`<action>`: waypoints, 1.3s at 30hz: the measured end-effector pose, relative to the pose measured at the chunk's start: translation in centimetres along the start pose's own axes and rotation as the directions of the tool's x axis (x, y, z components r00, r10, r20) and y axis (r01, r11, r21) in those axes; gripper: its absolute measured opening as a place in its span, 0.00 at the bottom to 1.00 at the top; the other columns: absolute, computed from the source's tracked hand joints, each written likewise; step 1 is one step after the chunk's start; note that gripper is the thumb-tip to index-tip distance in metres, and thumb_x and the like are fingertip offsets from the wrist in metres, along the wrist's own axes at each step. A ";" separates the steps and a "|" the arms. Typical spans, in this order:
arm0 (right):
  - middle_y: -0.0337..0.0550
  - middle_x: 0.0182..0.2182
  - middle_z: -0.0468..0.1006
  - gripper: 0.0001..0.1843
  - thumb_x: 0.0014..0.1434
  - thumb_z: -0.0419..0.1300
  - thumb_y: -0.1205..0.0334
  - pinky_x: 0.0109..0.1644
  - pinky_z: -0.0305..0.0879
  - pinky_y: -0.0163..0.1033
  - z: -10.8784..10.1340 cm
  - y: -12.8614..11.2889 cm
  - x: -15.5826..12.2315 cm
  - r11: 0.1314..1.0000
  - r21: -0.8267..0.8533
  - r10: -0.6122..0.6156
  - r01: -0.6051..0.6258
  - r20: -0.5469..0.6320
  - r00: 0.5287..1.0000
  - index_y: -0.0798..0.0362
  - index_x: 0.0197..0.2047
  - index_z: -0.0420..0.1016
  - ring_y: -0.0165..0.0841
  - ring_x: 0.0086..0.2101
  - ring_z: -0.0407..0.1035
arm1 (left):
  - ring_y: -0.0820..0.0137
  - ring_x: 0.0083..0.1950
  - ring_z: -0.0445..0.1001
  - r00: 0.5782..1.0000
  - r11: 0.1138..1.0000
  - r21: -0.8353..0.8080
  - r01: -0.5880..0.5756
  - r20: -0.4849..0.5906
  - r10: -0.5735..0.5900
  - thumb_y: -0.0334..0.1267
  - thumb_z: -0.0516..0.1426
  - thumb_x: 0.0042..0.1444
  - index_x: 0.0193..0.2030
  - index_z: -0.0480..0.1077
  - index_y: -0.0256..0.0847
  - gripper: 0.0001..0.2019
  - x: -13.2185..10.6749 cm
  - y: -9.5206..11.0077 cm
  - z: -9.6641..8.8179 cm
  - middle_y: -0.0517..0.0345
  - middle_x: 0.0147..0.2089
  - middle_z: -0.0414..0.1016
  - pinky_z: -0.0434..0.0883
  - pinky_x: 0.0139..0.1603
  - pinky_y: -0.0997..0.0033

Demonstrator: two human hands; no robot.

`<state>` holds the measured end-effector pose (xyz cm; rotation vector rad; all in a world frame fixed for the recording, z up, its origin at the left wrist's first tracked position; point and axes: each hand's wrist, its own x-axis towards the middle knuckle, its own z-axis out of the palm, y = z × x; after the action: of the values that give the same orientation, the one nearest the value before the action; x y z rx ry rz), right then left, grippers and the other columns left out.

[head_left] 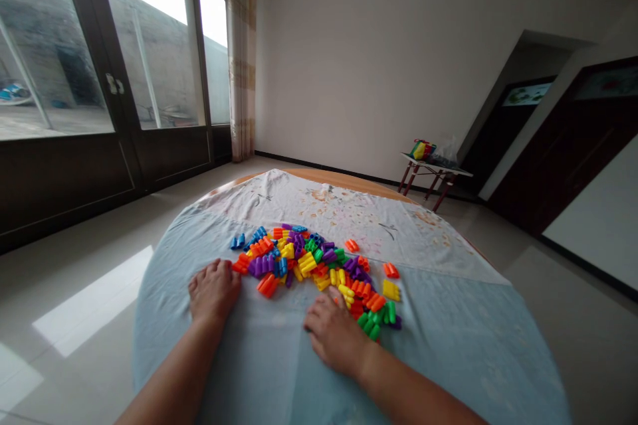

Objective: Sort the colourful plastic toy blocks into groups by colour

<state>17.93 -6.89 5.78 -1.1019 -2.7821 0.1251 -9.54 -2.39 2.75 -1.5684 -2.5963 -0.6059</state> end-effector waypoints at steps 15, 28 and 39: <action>0.48 0.59 0.61 0.19 0.59 0.51 0.54 0.61 0.38 0.55 0.0 -5.6 20.6 1.000 0.001 -0.022 0.022 -0.187 0.982 0.50 0.52 0.68 0.42 0.60 0.47 | 0.59 0.68 0.46 0.995 0.990 0.135 0.044 0.078 -0.055 0.42 0.36 0.59 0.61 0.60 0.44 0.26 -0.4 0.2 0.7 0.53 0.67 0.54 0.41 0.65 0.47; 0.52 0.48 0.72 0.19 0.57 0.51 0.51 0.59 0.42 0.59 -0.6 1.4 14.1 0.976 -0.217 -0.004 0.030 0.121 0.993 0.52 0.40 0.78 0.46 0.51 0.61 | 0.61 0.68 0.47 0.998 0.979 0.198 0.051 0.036 -0.059 0.39 0.38 0.58 0.62 0.59 0.43 0.26 -0.5 0.1 1.3 0.54 0.67 0.54 0.37 0.66 0.48; 0.47 0.43 0.76 0.16 0.57 0.53 0.54 0.59 0.43 0.54 -3.3 -0.1 18.2 0.989 -0.150 -0.026 0.013 -0.085 0.996 0.49 0.46 0.73 0.41 0.48 0.63 | 0.59 0.69 0.43 0.991 0.974 0.213 0.079 0.086 -0.099 0.40 0.36 0.58 0.63 0.56 0.44 0.27 -0.7 0.4 0.9 0.54 0.68 0.51 0.37 0.65 0.46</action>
<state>5.29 5.62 10.95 -1.0848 -2.7607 -0.1333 -8.75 -2.52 1.84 -1.4574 -2.7066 -0.2555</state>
